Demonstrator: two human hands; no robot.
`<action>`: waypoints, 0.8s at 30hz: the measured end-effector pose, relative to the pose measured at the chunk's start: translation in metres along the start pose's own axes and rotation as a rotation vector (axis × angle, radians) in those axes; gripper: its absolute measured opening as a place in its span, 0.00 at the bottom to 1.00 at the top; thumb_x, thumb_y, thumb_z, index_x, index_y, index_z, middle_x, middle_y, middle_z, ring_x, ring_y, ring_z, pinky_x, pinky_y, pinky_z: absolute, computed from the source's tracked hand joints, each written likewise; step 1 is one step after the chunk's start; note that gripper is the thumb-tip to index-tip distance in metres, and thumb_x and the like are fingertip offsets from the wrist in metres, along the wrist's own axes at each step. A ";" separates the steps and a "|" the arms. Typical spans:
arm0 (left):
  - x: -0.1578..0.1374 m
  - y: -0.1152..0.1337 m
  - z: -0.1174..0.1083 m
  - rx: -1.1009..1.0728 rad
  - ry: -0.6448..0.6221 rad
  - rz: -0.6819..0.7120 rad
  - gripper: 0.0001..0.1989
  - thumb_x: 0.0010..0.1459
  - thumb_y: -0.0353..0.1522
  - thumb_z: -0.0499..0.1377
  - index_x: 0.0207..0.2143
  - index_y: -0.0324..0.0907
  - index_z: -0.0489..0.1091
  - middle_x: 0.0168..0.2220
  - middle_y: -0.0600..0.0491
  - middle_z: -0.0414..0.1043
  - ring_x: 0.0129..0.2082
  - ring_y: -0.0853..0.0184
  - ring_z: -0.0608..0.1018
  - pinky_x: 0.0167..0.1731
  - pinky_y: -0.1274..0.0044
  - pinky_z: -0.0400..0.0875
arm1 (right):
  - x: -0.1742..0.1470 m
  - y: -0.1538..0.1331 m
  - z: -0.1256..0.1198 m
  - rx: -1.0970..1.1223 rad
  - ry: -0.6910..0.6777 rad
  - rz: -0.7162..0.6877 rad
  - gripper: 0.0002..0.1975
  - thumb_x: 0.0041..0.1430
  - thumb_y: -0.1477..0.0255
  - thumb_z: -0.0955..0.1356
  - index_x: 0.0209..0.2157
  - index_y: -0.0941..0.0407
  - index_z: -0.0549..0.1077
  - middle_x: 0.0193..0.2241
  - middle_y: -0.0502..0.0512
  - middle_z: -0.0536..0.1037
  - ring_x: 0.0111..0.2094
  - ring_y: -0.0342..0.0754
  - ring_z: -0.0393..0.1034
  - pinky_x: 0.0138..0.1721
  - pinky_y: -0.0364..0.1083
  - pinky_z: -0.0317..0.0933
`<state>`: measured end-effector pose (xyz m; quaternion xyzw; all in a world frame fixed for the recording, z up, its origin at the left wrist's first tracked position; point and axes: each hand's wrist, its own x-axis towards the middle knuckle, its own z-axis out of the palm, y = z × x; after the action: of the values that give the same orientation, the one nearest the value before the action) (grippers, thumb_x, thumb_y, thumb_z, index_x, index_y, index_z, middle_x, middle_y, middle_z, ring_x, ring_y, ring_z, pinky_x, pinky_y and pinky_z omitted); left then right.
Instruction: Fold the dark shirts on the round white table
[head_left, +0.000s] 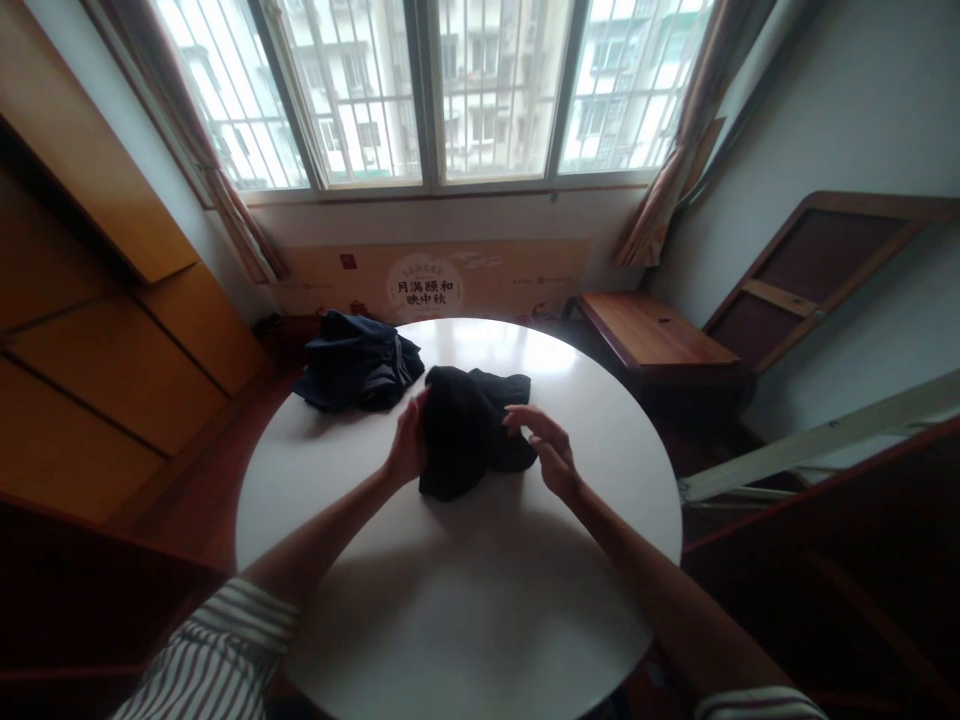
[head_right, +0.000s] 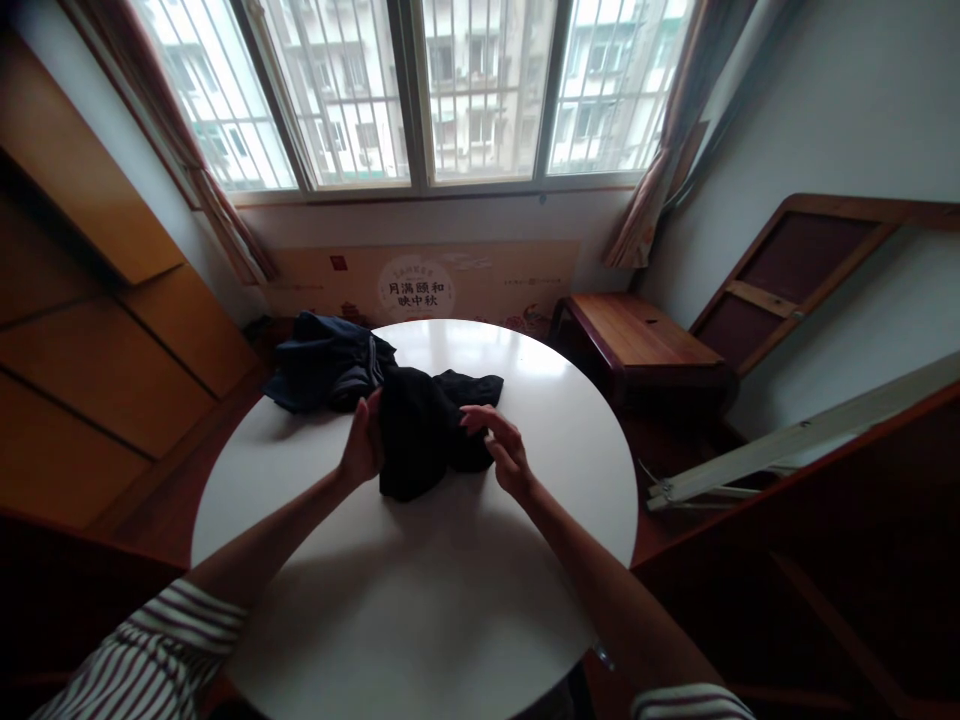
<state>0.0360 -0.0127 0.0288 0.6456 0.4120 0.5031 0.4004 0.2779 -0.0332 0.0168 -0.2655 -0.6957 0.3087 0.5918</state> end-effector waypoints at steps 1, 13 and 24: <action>-0.004 0.003 0.007 -0.058 -0.072 0.000 0.37 0.65 0.56 0.35 0.53 0.45 0.73 0.57 0.46 0.70 0.59 0.59 0.70 0.56 0.67 0.68 | -0.001 0.000 0.001 0.014 -0.106 0.026 0.25 0.62 0.68 0.62 0.61 0.50 0.65 0.46 0.57 0.74 0.41 0.51 0.70 0.44 0.51 0.66; 0.003 -0.002 0.011 0.125 -0.041 0.171 0.07 0.57 0.35 0.62 0.36 0.43 0.79 0.41 0.47 0.76 0.41 0.62 0.78 0.39 0.73 0.74 | 0.007 0.003 0.005 -0.242 0.135 0.300 0.16 0.62 0.59 0.65 0.33 0.56 0.75 0.25 0.51 0.73 0.28 0.46 0.65 0.31 0.44 0.61; 0.049 0.005 -0.063 -0.210 0.634 0.154 0.16 0.56 0.44 0.64 0.38 0.41 0.73 0.28 0.55 0.70 0.23 0.74 0.71 0.22 0.81 0.64 | 0.016 0.022 -0.054 0.139 0.963 0.457 0.14 0.56 0.58 0.65 0.37 0.54 0.65 0.32 0.50 0.70 0.36 0.48 0.68 0.41 0.49 0.66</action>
<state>-0.0172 0.0376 0.0604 0.4416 0.4120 0.7471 0.2777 0.3287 -0.0004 0.0166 -0.4819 -0.2478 0.3182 0.7779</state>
